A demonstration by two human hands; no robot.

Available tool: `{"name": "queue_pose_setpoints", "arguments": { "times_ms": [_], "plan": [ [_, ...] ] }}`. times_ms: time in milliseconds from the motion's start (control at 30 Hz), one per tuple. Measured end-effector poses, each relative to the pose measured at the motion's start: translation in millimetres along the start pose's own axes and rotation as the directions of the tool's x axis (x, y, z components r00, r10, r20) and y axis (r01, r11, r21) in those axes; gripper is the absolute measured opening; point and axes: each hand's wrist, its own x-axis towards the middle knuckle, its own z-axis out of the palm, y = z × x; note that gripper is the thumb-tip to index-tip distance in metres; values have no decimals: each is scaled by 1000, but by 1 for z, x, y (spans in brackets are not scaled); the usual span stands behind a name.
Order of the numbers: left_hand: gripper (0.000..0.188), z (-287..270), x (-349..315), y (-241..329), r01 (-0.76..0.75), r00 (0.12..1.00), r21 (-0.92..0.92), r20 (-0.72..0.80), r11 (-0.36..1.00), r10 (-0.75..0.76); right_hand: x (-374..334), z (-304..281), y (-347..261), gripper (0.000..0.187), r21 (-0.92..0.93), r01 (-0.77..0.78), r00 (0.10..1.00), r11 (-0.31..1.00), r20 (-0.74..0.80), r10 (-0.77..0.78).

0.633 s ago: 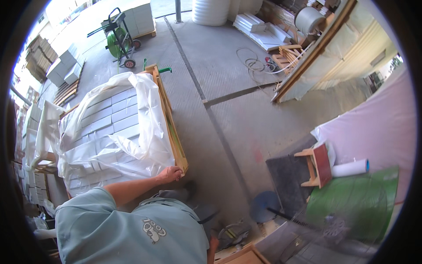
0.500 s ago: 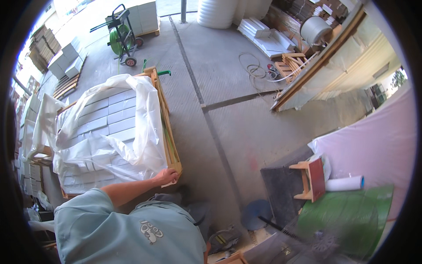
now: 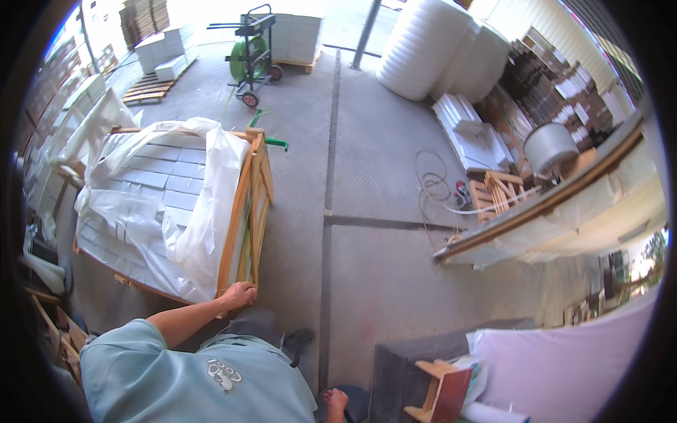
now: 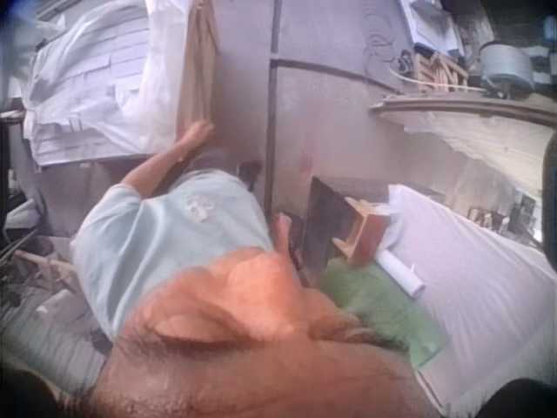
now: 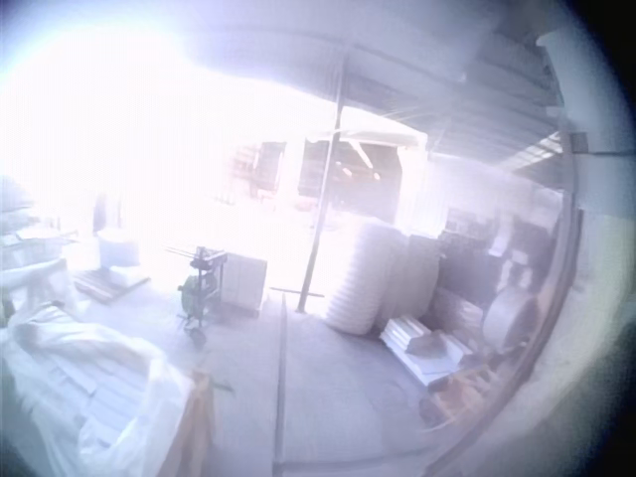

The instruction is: The person secures a plastic-wrapped pallet using green strapping bands and a manual tensioning tool. They position the bands, thread them through the tensioner, crank to tighten, and cut the excess strap, repeating the process on multiple sides of the pallet.

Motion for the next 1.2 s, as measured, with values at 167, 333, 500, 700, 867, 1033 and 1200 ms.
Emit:
{"name": "queue_pose_setpoints", "arguments": {
  "times_ms": [167,333,500,700,867,1033,1200],
  "plan": [
    [28,6,10,7,145,976,-252,-123,957,-181,65,13,-190,20,-284,229,973,931,68,-219],
    [28,5,55,24,163,952,-321,-196,933,-234,91,128,-337,23,-170,335,927,927,233,-292],
    [28,-8,136,55,188,946,-272,-207,944,-249,102,231,-393,23,-294,440,857,849,420,-299],
    [32,-49,245,122,101,970,-63,-215,993,-113,124,240,-420,22,-392,426,882,816,382,-277],
    [34,-78,304,169,121,963,-121,-225,985,-146,153,289,-484,23,-541,320,930,778,337,-149],
    [33,-76,347,189,160,946,-98,-269,982,-181,183,344,-574,24,-557,336,914,760,387,-120],
    [30,-54,385,189,267,863,-344,-331,900,-382,248,352,-668,25,-601,330,917,728,386,-96]
  ]
}}
